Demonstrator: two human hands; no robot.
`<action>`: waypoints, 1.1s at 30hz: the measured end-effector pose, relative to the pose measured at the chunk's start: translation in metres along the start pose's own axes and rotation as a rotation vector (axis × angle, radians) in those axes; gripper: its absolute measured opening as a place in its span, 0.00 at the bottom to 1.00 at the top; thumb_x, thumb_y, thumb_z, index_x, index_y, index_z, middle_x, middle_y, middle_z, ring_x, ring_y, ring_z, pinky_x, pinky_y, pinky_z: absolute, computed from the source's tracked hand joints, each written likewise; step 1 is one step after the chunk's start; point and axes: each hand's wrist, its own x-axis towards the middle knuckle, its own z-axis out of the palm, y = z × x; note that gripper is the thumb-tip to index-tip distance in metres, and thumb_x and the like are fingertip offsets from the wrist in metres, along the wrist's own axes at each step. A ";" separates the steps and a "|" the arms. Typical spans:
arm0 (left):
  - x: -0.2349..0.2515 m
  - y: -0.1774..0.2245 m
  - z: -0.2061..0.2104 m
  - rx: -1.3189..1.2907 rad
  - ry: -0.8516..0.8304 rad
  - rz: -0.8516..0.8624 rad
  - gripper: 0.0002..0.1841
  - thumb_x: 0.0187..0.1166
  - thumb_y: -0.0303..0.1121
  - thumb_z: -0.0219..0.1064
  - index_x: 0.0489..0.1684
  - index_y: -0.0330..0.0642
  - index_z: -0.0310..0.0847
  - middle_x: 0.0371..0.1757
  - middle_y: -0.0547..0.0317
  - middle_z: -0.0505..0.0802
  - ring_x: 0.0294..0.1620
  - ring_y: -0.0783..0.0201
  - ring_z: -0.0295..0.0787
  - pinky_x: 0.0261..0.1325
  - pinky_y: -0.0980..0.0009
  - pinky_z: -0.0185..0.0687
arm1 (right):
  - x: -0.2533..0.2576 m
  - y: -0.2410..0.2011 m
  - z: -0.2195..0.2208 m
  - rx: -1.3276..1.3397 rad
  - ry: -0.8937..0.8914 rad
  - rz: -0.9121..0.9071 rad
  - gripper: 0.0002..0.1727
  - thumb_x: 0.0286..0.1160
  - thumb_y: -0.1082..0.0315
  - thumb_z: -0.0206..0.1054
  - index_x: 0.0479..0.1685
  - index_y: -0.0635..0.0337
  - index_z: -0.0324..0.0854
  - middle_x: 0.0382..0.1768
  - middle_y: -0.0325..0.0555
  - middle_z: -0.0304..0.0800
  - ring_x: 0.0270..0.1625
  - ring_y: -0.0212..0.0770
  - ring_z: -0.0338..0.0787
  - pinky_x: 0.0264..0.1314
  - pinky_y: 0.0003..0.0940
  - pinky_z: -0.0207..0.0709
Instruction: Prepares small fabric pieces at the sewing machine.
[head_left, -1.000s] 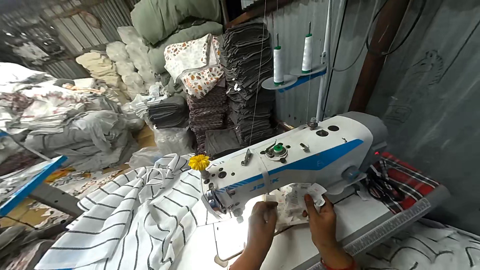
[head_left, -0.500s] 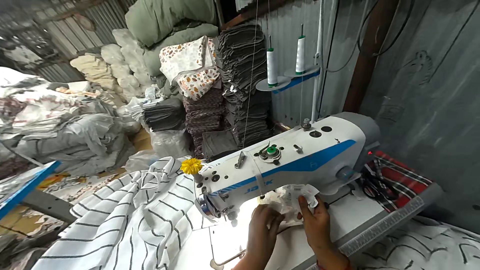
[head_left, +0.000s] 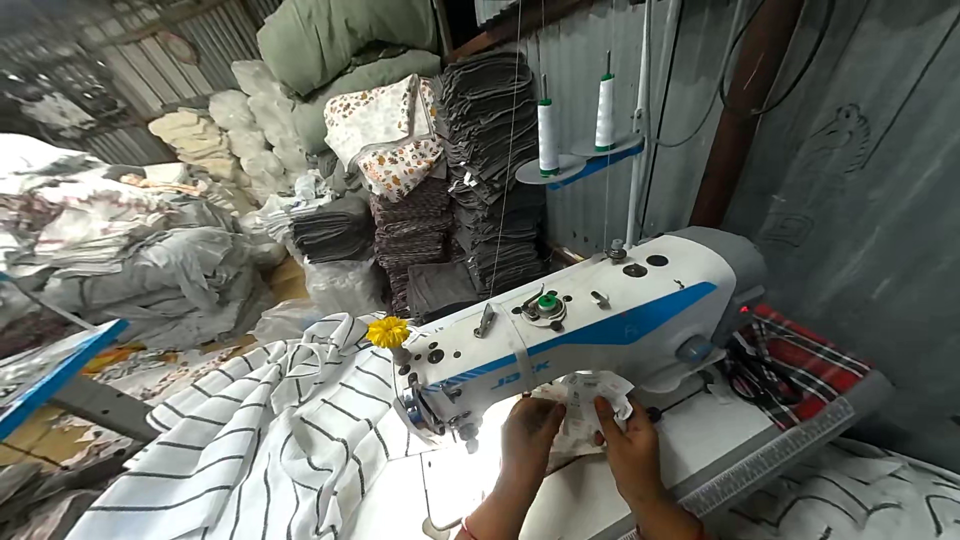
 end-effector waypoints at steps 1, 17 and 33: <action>0.000 0.000 0.001 -0.021 0.023 -0.009 0.12 0.81 0.36 0.69 0.46 0.35 0.88 0.40 0.58 0.91 0.38 0.71 0.88 0.46 0.73 0.85 | 0.000 0.000 0.000 -0.003 -0.003 -0.002 0.16 0.81 0.70 0.66 0.60 0.74 0.78 0.39 0.41 0.92 0.25 0.23 0.86 0.26 0.19 0.82; -0.014 -0.004 -0.002 0.070 0.035 0.025 0.18 0.76 0.44 0.72 0.50 0.37 0.90 0.49 0.54 0.92 0.50 0.66 0.89 0.57 0.66 0.85 | 0.002 0.000 0.001 -0.002 0.015 0.022 0.17 0.82 0.69 0.66 0.60 0.74 0.78 0.39 0.42 0.91 0.24 0.23 0.85 0.26 0.20 0.82; -0.015 -0.012 -0.008 0.065 0.037 0.021 0.15 0.86 0.36 0.61 0.49 0.34 0.90 0.46 0.55 0.92 0.47 0.70 0.89 0.56 0.72 0.85 | 0.001 0.001 0.000 -0.013 -0.009 0.022 0.17 0.82 0.68 0.65 0.60 0.73 0.78 0.39 0.42 0.92 0.23 0.24 0.85 0.26 0.20 0.83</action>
